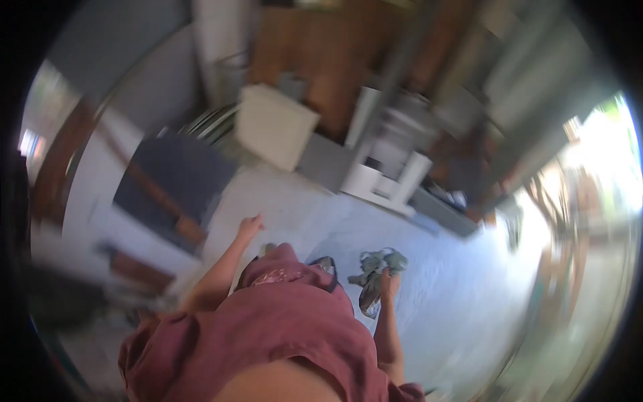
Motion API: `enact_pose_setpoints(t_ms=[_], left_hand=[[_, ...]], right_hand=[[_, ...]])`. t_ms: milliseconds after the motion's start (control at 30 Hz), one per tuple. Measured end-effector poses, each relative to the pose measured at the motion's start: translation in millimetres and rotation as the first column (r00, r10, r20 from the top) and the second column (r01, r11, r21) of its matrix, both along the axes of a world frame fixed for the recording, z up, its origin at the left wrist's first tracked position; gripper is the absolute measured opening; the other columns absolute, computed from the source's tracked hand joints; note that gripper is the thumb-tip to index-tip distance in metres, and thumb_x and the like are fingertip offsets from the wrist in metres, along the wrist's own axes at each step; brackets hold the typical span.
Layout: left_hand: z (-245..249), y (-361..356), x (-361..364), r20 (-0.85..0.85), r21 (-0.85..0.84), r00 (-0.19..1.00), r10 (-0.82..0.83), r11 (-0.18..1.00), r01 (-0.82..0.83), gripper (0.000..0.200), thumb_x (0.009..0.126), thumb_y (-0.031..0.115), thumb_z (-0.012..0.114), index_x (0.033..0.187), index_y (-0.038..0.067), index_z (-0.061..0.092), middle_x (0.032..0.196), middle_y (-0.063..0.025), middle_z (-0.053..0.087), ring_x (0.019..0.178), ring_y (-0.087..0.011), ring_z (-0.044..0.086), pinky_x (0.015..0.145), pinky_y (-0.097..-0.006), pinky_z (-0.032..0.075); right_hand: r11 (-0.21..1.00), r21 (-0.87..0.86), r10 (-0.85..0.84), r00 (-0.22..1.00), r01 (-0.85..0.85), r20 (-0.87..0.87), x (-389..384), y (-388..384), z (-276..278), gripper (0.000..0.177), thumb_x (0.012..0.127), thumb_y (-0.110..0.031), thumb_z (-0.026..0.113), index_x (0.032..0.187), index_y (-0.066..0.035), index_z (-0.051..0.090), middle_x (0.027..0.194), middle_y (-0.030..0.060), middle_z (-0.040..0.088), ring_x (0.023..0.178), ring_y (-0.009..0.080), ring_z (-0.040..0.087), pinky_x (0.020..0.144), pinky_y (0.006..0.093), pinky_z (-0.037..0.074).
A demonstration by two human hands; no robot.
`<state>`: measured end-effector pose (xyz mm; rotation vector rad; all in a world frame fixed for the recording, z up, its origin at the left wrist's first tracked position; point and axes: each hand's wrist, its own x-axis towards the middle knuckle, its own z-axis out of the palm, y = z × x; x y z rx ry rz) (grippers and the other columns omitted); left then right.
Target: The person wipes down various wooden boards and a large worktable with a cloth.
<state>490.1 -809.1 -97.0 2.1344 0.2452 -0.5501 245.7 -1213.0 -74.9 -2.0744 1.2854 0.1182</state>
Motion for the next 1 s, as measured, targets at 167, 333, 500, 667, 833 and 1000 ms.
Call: enact_pose_setpoints(t_ms=[167,333,500,667,833,1000], left_hand=[[-34,39,2,0.064,0.056,0.996,0.067,0.996,-0.071,0.057,0.079,0.056,0.042,0.096,0.005,0.059,0.074,-0.015,0.061,0.069,-0.026,0.058,0.065,-0.0328,0.047],[86,72,-46,-0.425,-0.511,0.82,0.384,0.645,-0.568,0.087,0.067,0.069,0.048,0.128,0.011,0.029,0.125,-0.0193,0.037,0.097,-0.0359,0.051,0.063,-0.0439,0.049],[151,96,-71,-0.469,-0.694,0.739,0.483,0.316,-0.647,0.095,0.068,0.064,0.053,0.134,0.007,0.015,0.133,-0.0174,0.027,0.109,-0.0342,0.043,0.077,-0.0456,0.045],[156,199,-80,-0.194,-0.91,0.525,0.828,0.047,-0.411,0.071,0.076,0.044,0.06,0.125,0.001,0.033,0.118,-0.0098,0.046,0.102,-0.0165,0.048,0.085,-0.0248,0.041],[160,276,-85,-0.339,-0.814,0.259,0.904,-0.144,-0.562,0.048,0.075,0.026,0.063,0.113,0.001,0.046,0.103,-0.0064,0.054,0.093,-0.0128,0.052,0.081,-0.0271,0.042],[130,289,-60,-0.233,-0.704,0.005,0.972,-0.165,-0.69,0.043,0.069,0.023,0.064,0.105,0.002,0.054,0.097,-0.0066,0.058,0.09,-0.0137,0.052,0.08,-0.0268,0.041]], right_hand=[[0.756,0.604,-0.114,0.858,-0.252,0.501,190,19,4,0.041,0.087,-0.032,0.043,0.116,-0.003,0.045,0.111,0.0146,0.051,0.098,0.0258,0.052,0.082,0.0378,0.043],[0.385,0.886,-0.192,0.916,-0.26,0.352,284,176,74,0.045,0.088,-0.035,0.04,0.12,-0.004,0.04,0.12,0.012,0.045,0.108,0.0266,0.046,0.09,0.0392,0.041],[0.0,0.885,0.197,0.867,-0.466,0.457,301,335,99,0.043,0.089,-0.035,0.039,0.121,-0.007,0.039,0.12,0.0088,0.046,0.109,0.0242,0.045,0.092,0.0391,0.038],[-0.115,0.896,0.575,0.707,-0.428,0.411,283,492,83,0.043,0.09,-0.037,0.036,0.12,-0.006,0.041,0.118,0.0101,0.047,0.109,0.0235,0.045,0.09,0.0374,0.038],[-0.272,0.524,0.87,0.027,-0.807,0.493,308,561,90,0.046,0.091,-0.035,0.031,0.118,0.0,0.043,0.115,0.0141,0.05,0.104,0.0236,0.049,0.083,0.0348,0.041],[-0.277,0.554,0.831,0.094,-0.785,0.549,357,591,65,0.054,0.09,-0.039,0.035,0.123,0.003,0.033,0.114,0.0146,0.047,0.096,0.0254,0.054,0.074,0.035,0.049]])
